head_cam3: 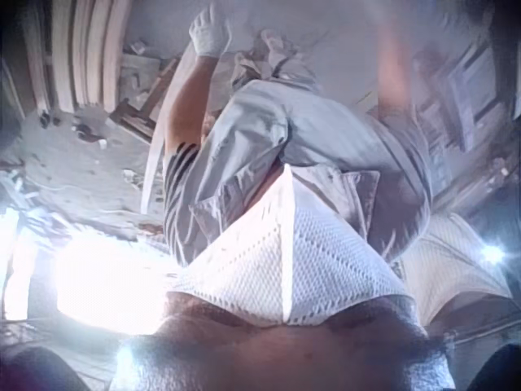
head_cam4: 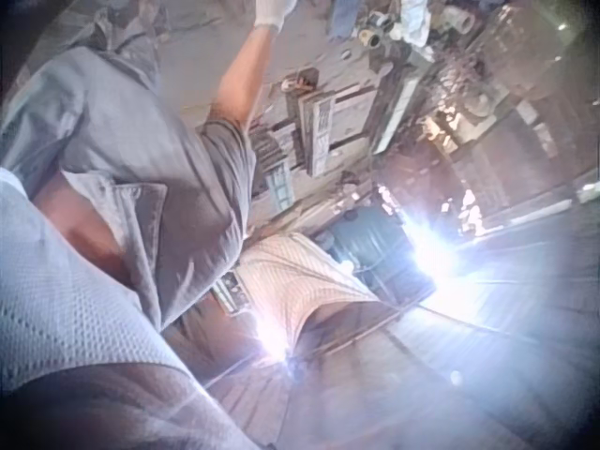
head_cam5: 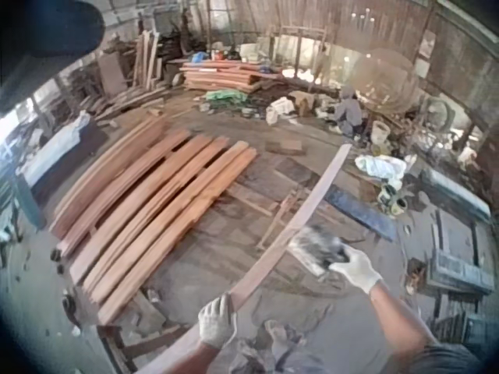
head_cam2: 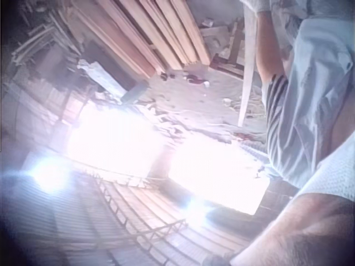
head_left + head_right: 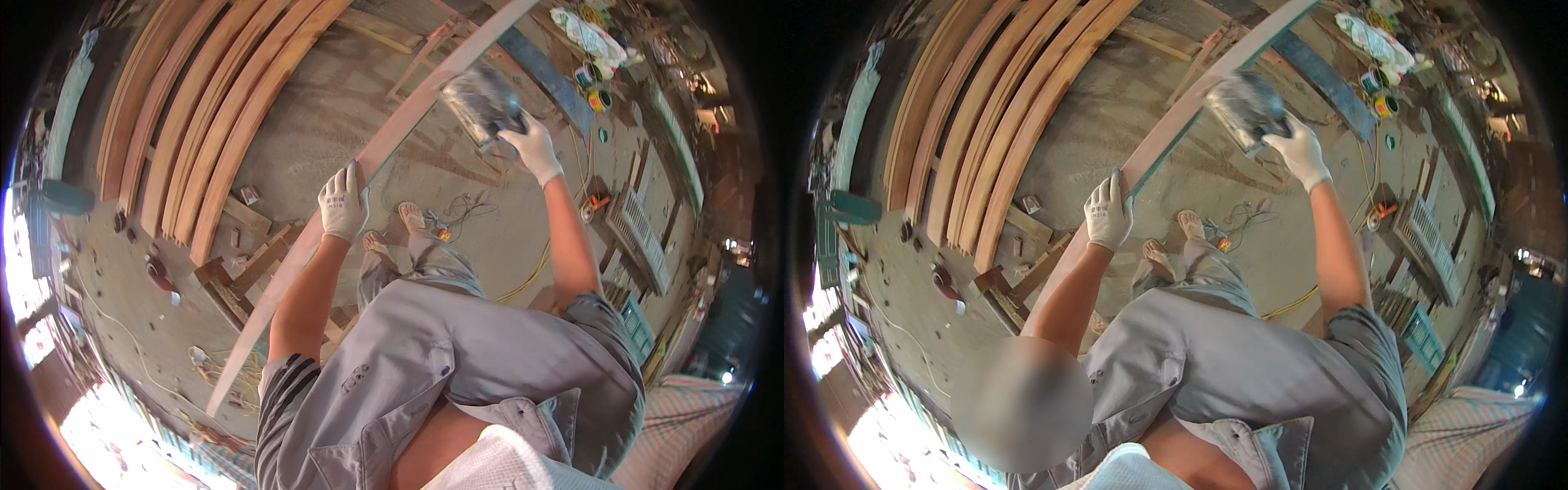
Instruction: The person uses an electric sander to smooth the surface of a long, curved wooden plank. They move the sander along the length of the plank, flip it over to sand the other side, and then set the plank down.
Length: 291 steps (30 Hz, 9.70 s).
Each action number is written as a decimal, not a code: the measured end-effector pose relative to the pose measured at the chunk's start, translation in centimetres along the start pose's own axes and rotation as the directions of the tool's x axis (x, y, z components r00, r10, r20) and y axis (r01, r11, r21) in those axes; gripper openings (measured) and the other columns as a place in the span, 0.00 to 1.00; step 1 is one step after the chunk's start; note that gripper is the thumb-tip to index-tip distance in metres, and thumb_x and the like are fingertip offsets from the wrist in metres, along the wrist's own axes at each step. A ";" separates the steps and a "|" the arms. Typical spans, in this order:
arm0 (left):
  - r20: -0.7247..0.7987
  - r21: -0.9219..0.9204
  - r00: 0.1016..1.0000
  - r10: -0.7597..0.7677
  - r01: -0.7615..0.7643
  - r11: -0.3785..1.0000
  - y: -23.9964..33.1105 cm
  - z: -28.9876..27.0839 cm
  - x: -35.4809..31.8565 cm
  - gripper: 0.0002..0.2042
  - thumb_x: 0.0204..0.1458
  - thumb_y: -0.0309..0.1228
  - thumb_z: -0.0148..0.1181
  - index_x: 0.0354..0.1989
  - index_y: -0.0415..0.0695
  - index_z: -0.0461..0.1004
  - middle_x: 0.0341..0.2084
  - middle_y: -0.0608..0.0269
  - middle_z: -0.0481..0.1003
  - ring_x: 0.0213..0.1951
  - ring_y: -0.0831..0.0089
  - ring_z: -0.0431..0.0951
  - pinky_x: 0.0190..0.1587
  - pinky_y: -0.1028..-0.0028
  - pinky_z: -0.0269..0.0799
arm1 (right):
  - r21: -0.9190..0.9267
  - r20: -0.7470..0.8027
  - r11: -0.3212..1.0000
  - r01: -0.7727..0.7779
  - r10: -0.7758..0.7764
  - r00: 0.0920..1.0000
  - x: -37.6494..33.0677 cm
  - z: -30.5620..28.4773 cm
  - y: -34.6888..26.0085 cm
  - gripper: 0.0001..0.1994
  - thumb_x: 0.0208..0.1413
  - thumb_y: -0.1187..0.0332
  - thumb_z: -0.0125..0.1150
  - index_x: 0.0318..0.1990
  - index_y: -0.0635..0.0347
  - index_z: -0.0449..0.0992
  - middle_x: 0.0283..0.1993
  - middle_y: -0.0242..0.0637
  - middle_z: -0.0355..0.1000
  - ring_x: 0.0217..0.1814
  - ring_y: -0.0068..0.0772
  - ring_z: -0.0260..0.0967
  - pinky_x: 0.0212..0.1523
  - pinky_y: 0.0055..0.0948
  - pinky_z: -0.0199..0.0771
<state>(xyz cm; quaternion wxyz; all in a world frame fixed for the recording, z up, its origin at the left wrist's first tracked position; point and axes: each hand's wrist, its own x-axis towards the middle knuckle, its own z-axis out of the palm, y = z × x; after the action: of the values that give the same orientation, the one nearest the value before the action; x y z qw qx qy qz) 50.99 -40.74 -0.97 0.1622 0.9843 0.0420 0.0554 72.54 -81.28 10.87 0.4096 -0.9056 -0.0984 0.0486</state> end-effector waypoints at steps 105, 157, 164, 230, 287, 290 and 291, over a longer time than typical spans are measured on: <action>0.015 0.270 0.990 -0.144 0.134 0.954 12.1 10.9 5.6 0.47 0.60 0.52 0.69 0.80 0.30 0.61 0.71 0.26 0.68 0.71 0.27 0.68 0.76 0.39 0.62 | -0.078 0.286 0.830 -0.553 0.550 0.785 -31.0 33.1 37.5 0.30 0.81 0.58 0.56 0.80 0.69 0.65 0.82 0.57 0.67 0.83 0.55 0.65 0.82 0.46 0.61; 0.623 -0.714 -0.549 -0.556 -0.691 -0.118 1.5 15.3 -28.4 0.45 0.74 0.70 0.41 0.81 0.39 0.66 0.75 0.55 0.71 0.74 0.55 0.70 0.80 0.57 0.61 | 0.112 0.875 0.926 0.361 -0.265 0.406 -3.5 37.5 -9.0 0.11 0.69 0.73 0.67 0.55 0.64 0.86 0.53 0.39 0.85 0.56 0.36 0.82 0.63 0.36 0.80; 0.094 -0.995 -0.856 -0.508 -0.097 -0.022 -3.5 15.5 -39.7 0.27 0.79 0.47 0.52 0.71 0.34 0.72 0.66 0.39 0.76 0.70 0.49 0.74 0.76 0.55 0.65 | 0.366 0.874 0.803 0.470 -0.470 0.121 -22.5 46.8 -21.3 0.08 0.63 0.69 0.72 0.47 0.55 0.91 0.53 0.41 0.86 0.54 0.46 0.84 0.58 0.42 0.82; 0.070 -0.829 -0.934 -0.350 0.141 -0.541 -32.6 -7.9 -63.8 0.39 0.77 0.50 0.51 0.81 0.26 0.56 0.80 0.28 0.60 0.81 0.36 0.61 0.82 0.50 0.57 | 0.561 0.809 0.705 0.433 -0.579 -0.105 -64.9 86.0 -47.0 0.07 0.68 0.66 0.68 0.42 0.61 0.84 0.41 0.50 0.84 0.44 0.57 0.82 0.47 0.47 0.81; 0.096 -0.789 -0.939 -0.330 0.130 -0.601 -32.4 -7.5 -63.7 0.41 0.79 0.52 0.46 0.84 0.26 0.50 0.83 0.30 0.56 0.83 0.41 0.58 0.84 0.54 0.55 | 0.412 0.834 0.524 0.745 -0.547 -0.076 -47.0 69.3 -36.8 0.09 0.59 0.73 0.74 0.47 0.58 0.89 0.48 0.48 0.85 0.49 0.56 0.84 0.51 0.49 0.85; -0.013 -0.757 -0.927 -0.375 0.254 -0.603 -33.4 -7.1 -63.8 0.38 0.80 0.50 0.47 0.82 0.25 0.55 0.80 0.28 0.60 0.80 0.39 0.63 0.82 0.53 0.60 | 0.598 0.687 0.511 0.618 -0.724 -0.065 -54.9 78.5 -40.9 0.09 0.60 0.73 0.74 0.48 0.59 0.88 0.48 0.49 0.85 0.49 0.58 0.83 0.51 0.49 0.84; -0.021 -0.774 -0.926 -0.377 0.254 -0.580 -33.3 -6.9 -63.9 0.37 0.80 0.50 0.47 0.80 0.26 0.57 0.78 0.27 0.62 0.78 0.38 0.65 0.79 0.52 0.62 | 0.648 0.660 0.510 0.566 -0.746 -0.082 -55.6 79.4 -41.2 0.09 0.60 0.75 0.73 0.48 0.61 0.88 0.48 0.49 0.85 0.49 0.60 0.82 0.52 0.49 0.84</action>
<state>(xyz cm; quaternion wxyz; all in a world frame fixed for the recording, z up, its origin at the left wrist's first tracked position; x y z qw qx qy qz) -15.27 -13.56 -11.37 0.1318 0.1028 0.9438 0.2850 -0.80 -8.72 -10.12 0.3193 -0.5006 -0.7295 0.3395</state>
